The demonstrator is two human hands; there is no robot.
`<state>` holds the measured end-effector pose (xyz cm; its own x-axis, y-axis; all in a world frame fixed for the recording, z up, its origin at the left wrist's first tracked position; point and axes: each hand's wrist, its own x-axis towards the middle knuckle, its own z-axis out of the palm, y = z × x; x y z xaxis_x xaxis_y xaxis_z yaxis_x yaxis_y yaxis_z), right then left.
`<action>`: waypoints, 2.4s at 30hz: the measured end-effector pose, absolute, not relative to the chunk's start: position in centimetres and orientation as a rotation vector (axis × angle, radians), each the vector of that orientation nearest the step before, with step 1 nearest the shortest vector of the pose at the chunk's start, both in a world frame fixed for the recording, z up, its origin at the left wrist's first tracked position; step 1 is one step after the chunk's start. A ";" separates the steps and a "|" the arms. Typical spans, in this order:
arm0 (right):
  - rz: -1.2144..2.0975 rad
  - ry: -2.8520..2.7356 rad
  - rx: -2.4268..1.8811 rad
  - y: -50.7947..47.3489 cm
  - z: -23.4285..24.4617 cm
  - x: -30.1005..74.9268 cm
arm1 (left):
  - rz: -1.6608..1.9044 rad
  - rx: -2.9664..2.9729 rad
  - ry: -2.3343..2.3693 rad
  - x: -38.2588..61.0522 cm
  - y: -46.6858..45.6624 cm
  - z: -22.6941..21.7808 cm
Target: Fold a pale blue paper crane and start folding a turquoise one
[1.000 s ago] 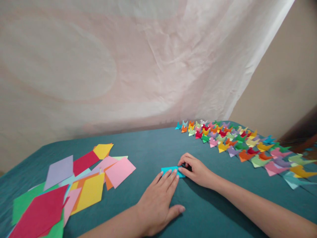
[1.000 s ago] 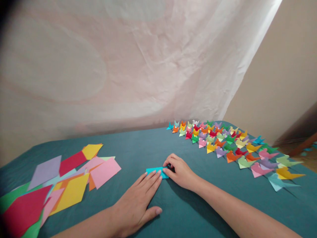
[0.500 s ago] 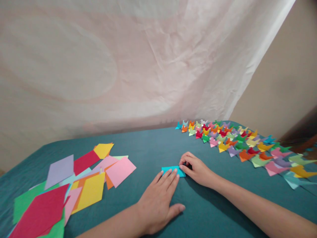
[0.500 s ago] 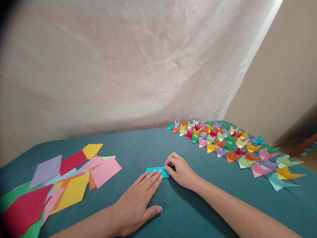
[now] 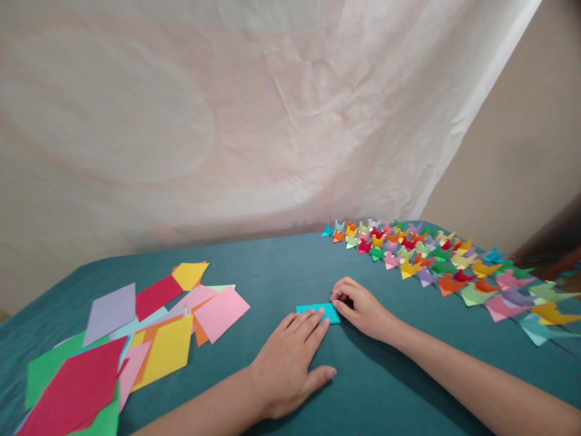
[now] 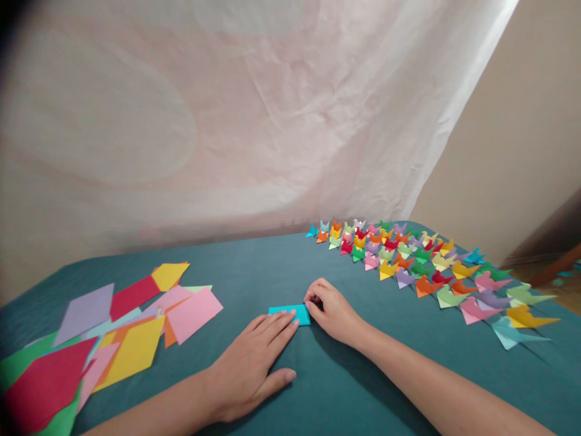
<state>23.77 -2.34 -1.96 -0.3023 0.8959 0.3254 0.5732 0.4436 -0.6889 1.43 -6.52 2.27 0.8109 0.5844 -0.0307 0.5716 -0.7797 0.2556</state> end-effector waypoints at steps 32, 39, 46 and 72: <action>0.305 -2.208 -1.078 -3.1 -2.0 24.1 | 0.042 2.712 0.911 1.5 -6.4 2.4; 0.234 -2.264 -1.124 -3.8 -1.0 23.7 | 0.091 2.734 0.907 1.4 -6.5 2.3; 0.192 -2.268 -1.136 -3.8 -1.2 23.7 | 0.120 2.736 0.929 1.4 -6.4 2.2; 0.052 -2.442 -0.971 -4.4 -0.7 23.2 | 0.231 2.817 0.954 1.2 -5.3 2.1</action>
